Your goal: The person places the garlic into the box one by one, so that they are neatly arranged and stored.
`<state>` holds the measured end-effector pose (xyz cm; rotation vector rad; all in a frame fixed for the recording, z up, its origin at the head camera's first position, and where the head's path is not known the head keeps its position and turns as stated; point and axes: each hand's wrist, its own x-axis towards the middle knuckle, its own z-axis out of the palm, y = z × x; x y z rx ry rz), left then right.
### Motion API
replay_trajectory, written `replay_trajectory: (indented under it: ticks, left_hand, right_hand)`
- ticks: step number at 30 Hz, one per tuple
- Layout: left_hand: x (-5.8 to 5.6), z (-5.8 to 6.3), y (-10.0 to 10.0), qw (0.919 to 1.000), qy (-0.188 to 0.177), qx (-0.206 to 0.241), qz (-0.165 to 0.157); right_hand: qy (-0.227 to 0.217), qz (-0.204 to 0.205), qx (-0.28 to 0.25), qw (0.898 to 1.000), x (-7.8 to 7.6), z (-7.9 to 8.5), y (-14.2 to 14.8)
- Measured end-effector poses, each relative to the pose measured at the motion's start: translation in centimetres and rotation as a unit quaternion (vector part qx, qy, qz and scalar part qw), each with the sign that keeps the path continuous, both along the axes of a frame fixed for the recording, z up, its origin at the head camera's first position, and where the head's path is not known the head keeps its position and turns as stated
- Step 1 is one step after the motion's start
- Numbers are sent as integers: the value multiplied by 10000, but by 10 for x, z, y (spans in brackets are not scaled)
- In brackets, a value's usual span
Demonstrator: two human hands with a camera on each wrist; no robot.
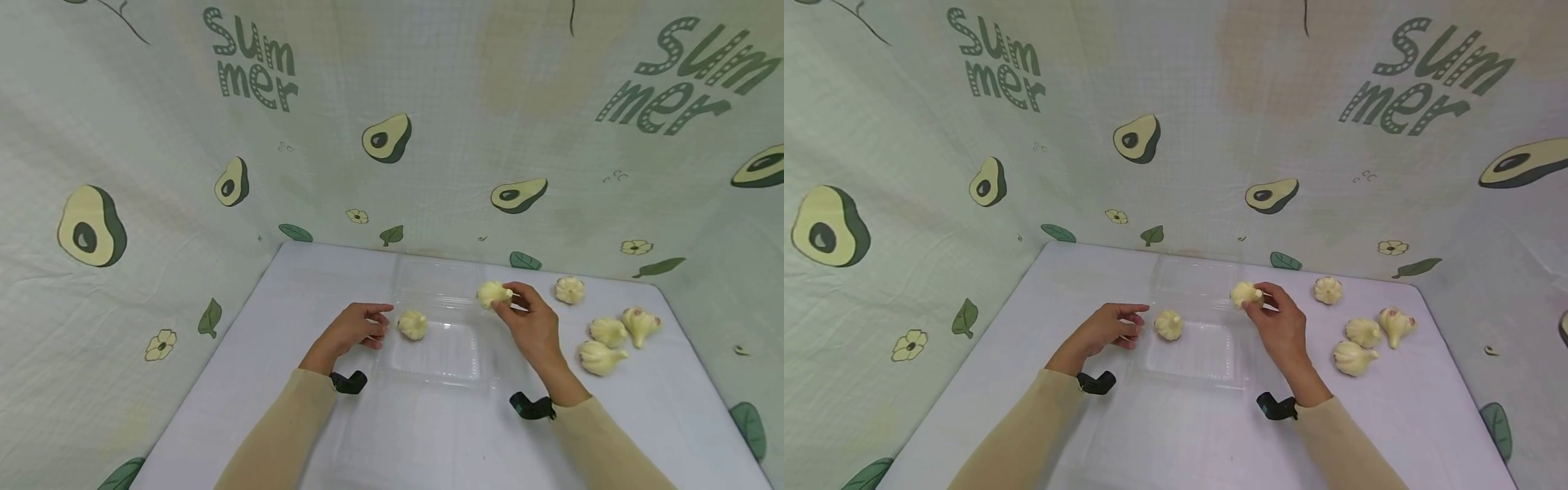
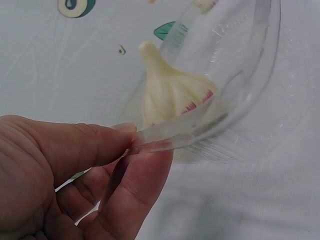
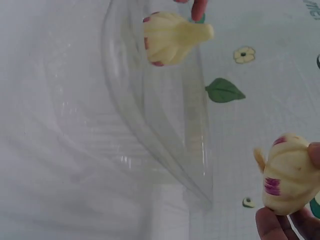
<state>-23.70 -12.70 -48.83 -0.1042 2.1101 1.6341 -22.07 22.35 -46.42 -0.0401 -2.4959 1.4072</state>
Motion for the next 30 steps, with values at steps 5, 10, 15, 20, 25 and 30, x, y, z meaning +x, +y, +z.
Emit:
replay_trajectory:
  ticks: [5,10,15,20,25,30]
  left_hand:
    - [0,-1,0,10000,31,-5,-8]
    - [0,-1,0,10000,37,0,-3]
    - [1,-2,-1,10000,51,42,-31]
    - [0,-3,-2,9999,47,90,-58]
    - [0,-3,-1,9999,58,121,-55]
    - [1,-2,0,9999,80,101,-1]
  right_hand:
    - [-101,212,160,9996,2,-2,-13]
    - [-211,448,69,9987,5,-7,-26]
    - [-349,624,128,9974,5,-14,-37]
    - [-488,676,159,9964,5,-20,-46]
    - [-595,767,141,9952,5,-27,-54]
    - [-507,883,190,9946,4,-33,-61]
